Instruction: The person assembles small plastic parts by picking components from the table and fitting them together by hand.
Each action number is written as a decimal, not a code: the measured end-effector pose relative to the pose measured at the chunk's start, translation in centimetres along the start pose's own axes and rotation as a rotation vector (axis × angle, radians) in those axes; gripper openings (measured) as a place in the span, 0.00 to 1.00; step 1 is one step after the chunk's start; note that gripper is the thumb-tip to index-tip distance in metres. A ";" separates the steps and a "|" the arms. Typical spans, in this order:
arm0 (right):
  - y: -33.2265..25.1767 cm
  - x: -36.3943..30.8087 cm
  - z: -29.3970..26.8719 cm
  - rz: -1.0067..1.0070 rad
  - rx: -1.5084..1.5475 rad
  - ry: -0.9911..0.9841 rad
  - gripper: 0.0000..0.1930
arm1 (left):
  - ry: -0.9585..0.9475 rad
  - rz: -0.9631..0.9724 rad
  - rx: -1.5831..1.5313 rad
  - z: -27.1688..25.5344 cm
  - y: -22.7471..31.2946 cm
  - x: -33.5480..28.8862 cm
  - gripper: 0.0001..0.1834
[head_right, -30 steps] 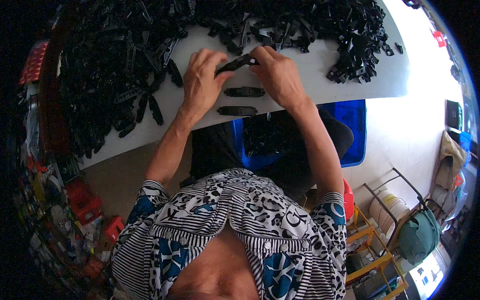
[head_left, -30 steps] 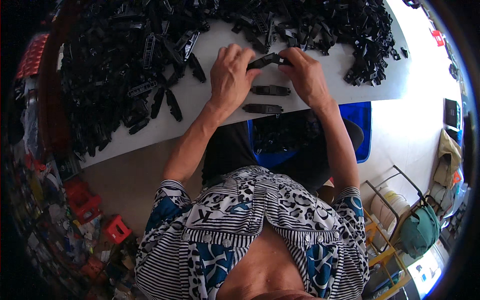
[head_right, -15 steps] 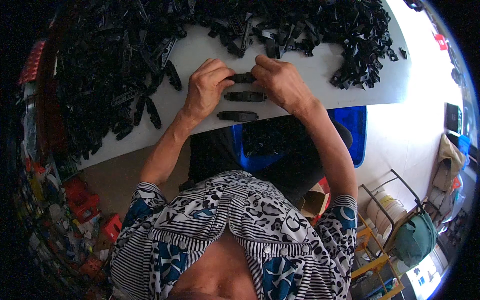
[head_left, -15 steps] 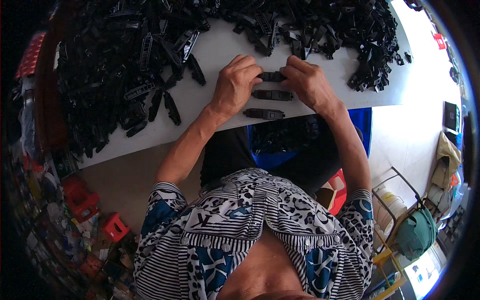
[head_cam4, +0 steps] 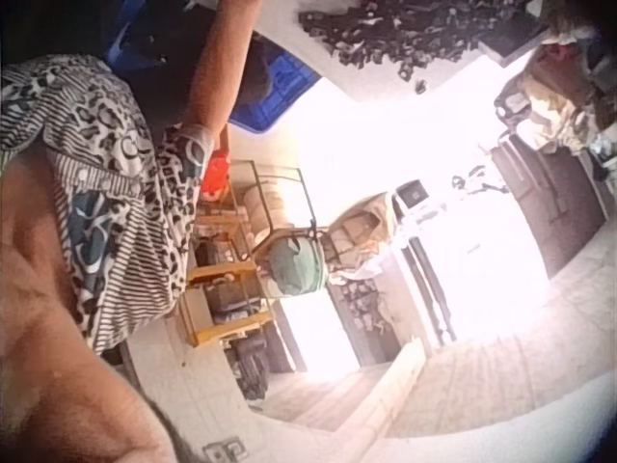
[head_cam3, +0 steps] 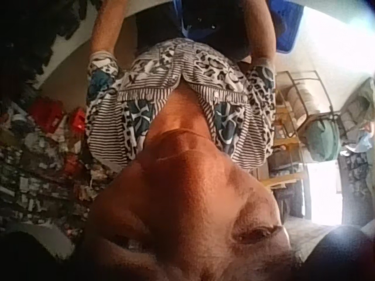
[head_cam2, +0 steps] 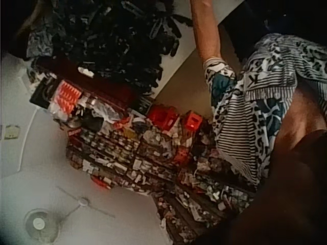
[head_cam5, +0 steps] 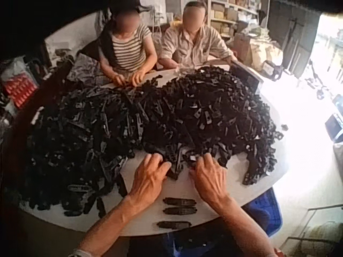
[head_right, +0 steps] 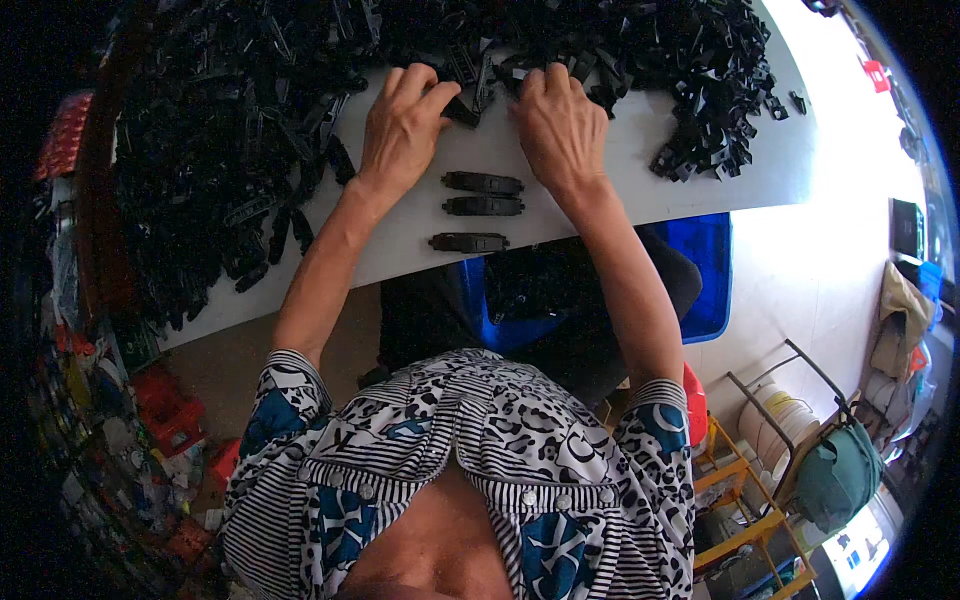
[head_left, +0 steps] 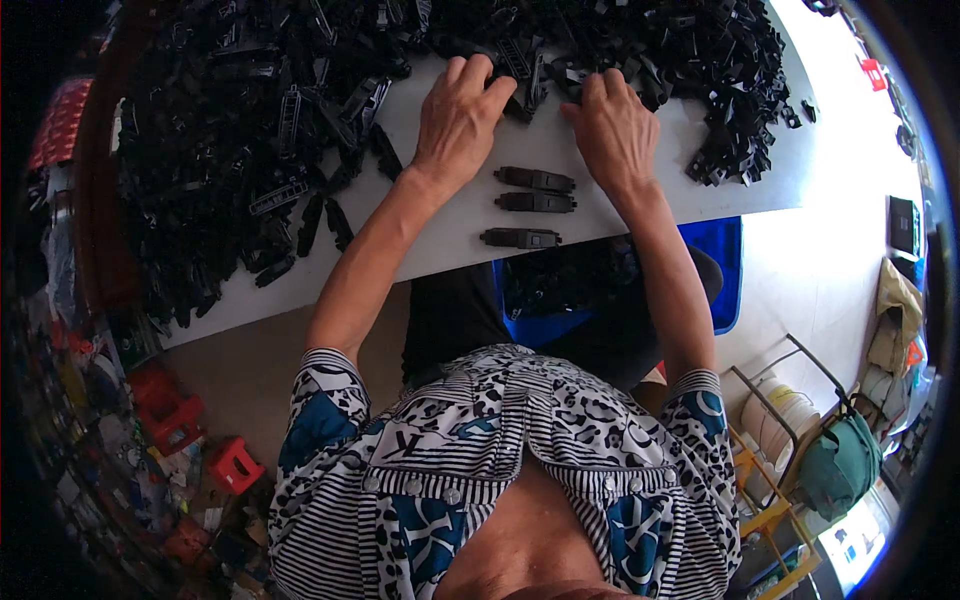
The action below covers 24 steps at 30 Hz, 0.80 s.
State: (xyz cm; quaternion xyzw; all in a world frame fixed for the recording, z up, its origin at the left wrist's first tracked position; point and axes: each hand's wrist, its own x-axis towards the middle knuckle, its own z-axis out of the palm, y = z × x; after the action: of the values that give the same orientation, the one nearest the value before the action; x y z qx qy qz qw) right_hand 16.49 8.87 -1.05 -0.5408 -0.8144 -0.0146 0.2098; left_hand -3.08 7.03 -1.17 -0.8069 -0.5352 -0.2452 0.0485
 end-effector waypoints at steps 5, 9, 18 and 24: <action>0.6 -0.7 0.4 -0.129 -0.036 0.064 0.09 | -0.055 0.049 -0.102 -0.4 0.3 -0.8 0.15; 0.9 -1.5 -1.0 -0.195 0.143 0.145 0.09 | -0.133 -0.050 -0.253 -0.5 0.7 -2.2 0.13; 0.5 -1.4 -0.5 -0.166 0.556 -0.080 0.11 | -0.056 -0.099 -0.178 -0.9 0.3 -2.0 0.16; 0.0 -0.4 -0.2 -0.214 0.587 -0.097 0.11 | -0.062 -0.190 -0.191 -1.8 0.9 -3.1 0.15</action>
State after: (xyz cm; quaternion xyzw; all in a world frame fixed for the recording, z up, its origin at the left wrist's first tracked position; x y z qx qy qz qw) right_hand 16.71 8.43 -0.99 -0.3684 -0.8453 0.2247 0.3150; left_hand -3.84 3.45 -0.78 -0.7607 -0.5847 -0.2733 -0.0685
